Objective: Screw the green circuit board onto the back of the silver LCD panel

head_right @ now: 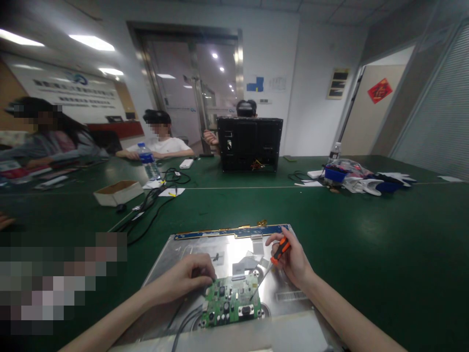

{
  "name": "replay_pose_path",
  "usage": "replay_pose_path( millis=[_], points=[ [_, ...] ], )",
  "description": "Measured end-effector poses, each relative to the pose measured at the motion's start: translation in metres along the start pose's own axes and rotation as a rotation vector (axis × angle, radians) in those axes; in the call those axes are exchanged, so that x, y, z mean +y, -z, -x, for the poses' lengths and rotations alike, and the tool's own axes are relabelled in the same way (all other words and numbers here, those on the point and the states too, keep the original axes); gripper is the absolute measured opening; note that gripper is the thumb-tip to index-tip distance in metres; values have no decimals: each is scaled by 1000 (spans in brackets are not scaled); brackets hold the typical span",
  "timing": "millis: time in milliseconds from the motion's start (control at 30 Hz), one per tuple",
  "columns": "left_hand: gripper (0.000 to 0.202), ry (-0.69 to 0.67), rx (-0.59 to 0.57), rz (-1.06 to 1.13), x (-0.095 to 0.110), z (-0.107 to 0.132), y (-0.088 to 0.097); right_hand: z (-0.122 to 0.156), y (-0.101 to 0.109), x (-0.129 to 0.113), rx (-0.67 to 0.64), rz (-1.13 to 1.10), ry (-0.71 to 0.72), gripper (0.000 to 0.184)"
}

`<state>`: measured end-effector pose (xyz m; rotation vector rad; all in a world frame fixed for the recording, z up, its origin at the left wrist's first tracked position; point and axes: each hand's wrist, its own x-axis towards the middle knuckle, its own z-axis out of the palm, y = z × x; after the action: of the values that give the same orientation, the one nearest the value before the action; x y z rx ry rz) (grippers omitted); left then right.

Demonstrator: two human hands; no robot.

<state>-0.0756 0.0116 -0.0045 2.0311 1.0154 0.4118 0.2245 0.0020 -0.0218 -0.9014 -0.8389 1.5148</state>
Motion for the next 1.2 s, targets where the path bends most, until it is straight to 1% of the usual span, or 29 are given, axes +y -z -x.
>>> replay_pose_path(
  millis=[100,233,333,433,533,567,667,700,800,933,1000,1133,1200],
  points=[
    [8,0,-2,5,0,-1,0,-1,-8,-5,27,-2,32,53],
    [10,4,-23,15,-1,-2,2,-5,-30,-17,29,3,61,51],
    [12,-1,-36,26,-2,-2,2,-9,-53,-32,-6,0,84,50],
    [11,0,-33,36,-3,-1,2,-14,-80,-46,-85,34,119,43],
    [10,9,-16,45,-3,-1,1,-18,-107,-52,-150,90,141,37],
    [10,11,-10,49,-3,-1,0,-19,-114,-52,-171,118,166,35],
    [10,10,9,60,-3,-1,0,-17,-130,-51,-253,340,403,30],
    [11,8,11,63,-3,-1,1,-15,-132,-50,-278,393,449,29],
    [12,2,-2,70,-5,-1,1,-8,-132,-51,-332,521,500,32],
    [13,1,-17,72,-7,1,2,0,-124,-57,-293,740,629,49],
    [12,-7,-24,67,-7,1,3,0,-122,-57,-318,841,681,55],
    [13,-12,-32,61,-8,0,3,-4,-122,-46,-444,1066,766,47],
    [15,-3,-32,62,-8,-1,4,-7,-124,-38,-469,1136,774,48]
  ],
)
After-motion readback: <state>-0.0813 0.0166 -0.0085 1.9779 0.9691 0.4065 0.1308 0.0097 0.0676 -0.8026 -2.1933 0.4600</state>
